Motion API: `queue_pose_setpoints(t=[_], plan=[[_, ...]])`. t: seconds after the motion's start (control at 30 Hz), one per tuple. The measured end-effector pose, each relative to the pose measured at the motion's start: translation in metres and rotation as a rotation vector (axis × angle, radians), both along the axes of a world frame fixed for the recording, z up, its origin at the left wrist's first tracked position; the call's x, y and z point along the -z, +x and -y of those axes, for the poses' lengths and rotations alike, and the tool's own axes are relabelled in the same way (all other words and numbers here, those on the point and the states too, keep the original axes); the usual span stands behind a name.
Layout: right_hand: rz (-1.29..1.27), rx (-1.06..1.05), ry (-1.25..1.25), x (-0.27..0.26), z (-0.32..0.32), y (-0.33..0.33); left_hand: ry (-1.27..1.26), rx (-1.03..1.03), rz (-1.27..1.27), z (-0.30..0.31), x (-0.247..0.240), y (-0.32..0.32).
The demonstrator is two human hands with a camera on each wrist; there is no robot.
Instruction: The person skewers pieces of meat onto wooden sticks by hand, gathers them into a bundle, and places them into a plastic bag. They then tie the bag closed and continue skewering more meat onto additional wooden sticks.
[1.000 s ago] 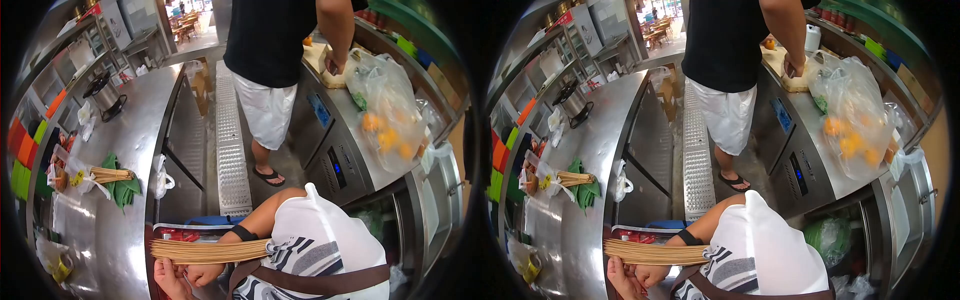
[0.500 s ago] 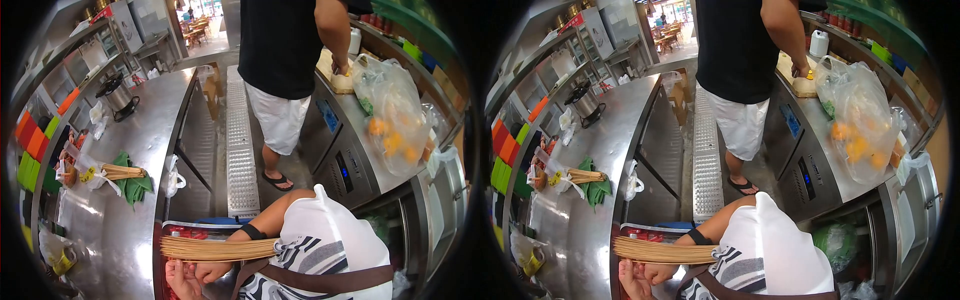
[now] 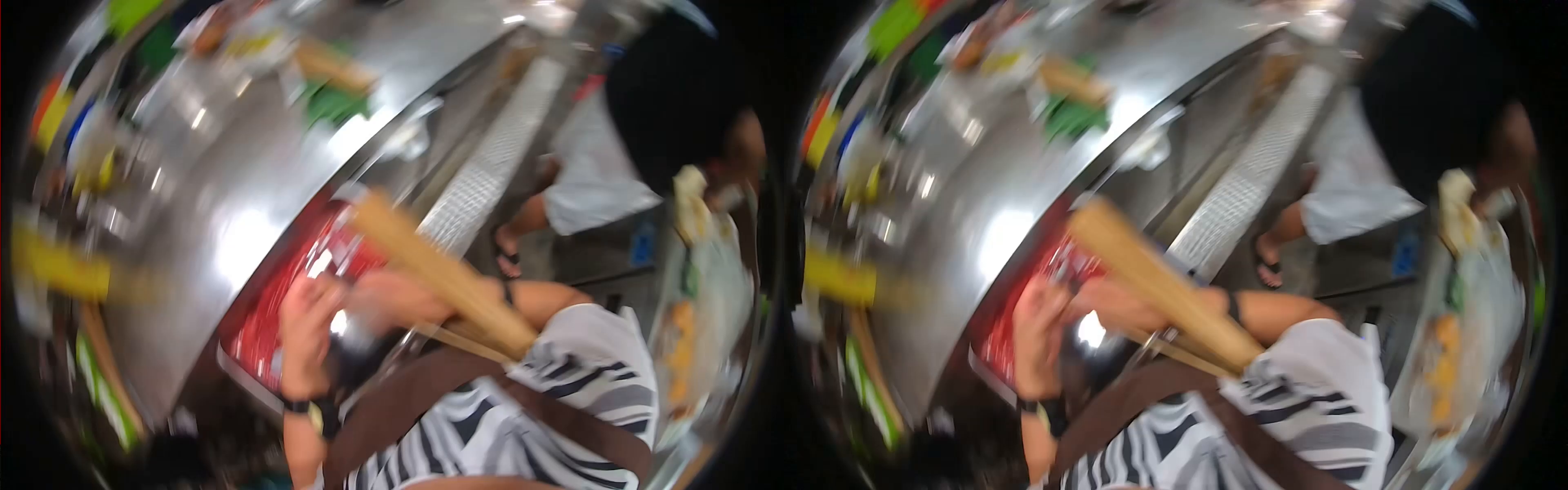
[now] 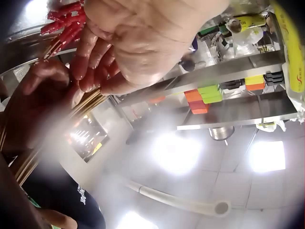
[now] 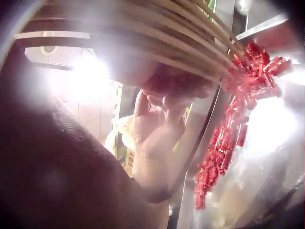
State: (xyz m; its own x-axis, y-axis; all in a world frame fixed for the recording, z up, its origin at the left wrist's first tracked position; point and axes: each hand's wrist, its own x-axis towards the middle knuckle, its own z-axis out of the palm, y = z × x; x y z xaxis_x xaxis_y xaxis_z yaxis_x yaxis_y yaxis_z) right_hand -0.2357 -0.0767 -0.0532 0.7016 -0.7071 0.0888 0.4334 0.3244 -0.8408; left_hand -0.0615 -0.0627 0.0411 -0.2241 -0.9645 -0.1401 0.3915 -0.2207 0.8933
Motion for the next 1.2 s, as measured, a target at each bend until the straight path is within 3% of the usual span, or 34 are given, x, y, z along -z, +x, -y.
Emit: queue_pose_setpoints(t=[0.03, 0.1, 0.17, 0.27, 0.37, 0.43, 0.47, 0.6, 0.7, 0.73, 0.8, 0.83, 0.9, 0.97, 1.0, 1.2], plan=[[-0.538, -0.063, -0.095, -0.098, -0.003, -0.013, 0.043, -0.013, -0.021, -0.002, 0.003, 0.002], [-0.598, -0.148, -0.165, -0.114, 0.001, -0.015, 0.088, 0.021, -0.102, -0.006, 0.012, 0.009], [-0.58, -0.134, -0.161, -0.111, 0.001, -0.017, 0.089, -0.042, -0.139, -0.01, 0.017, 0.015], [-0.616, -0.116, -0.073, -0.115, 0.003, -0.012, 0.06, 0.028, -0.19, -0.009, 0.021, 0.022], [-0.462, -0.029, 0.089, -0.111, 0.002, -0.014, 0.052, 0.021, -0.153, -0.012, 0.023, 0.025], [-0.197, -0.014, 0.153, -0.105, 0.001, -0.016, 0.037, 0.023, -0.166, -0.014, 0.023, 0.026], [-0.213, -0.046, 0.202, -0.104, 0.002, -0.019, 0.018, 0.02, -0.178, -0.015, 0.024, 0.026], [-0.238, -0.082, 0.11, -0.102, -0.001, -0.017, -0.01, 0.036, -0.157, -0.015, 0.025, 0.029], [-0.343, -0.122, 0.02, -0.112, -0.002, -0.015, 0.103, -0.078, -0.157, -0.015, 0.032, 0.03], [-0.373, -0.094, 0.036, -0.112, -0.002, -0.013, -0.017, -0.155, 0.239, -0.013, 0.052, 0.035], [-0.428, 0.008, 0.071, -0.11, -0.001, -0.012, -0.301, -0.23, 1.1, -0.014, 0.046, 0.033], [-0.483, 0.108, 0.106, -0.108, 0.001, -0.012, -0.298, -0.23, 1.101, -0.014, 0.047, 0.031], [-0.485, 0.112, 0.094, -0.103, 0.003, -0.014, -0.598, -0.286, 1.462, -0.014, 0.049, 0.025], [-0.644, -0.09, 0.076, -0.105, 0.005, -0.016, -0.601, -0.329, 1.462, -0.01, 0.059, 0.022], [-0.554, -0.114, 0.047, -0.093, 0.003, -0.016, -0.61, -0.321, 1.519, -0.008, 0.063, 0.023], [-0.554, -0.189, -0.038, -0.092, 0.003, -0.02, -0.573, -0.212, 1.718, -0.005, 0.062, 0.012]])
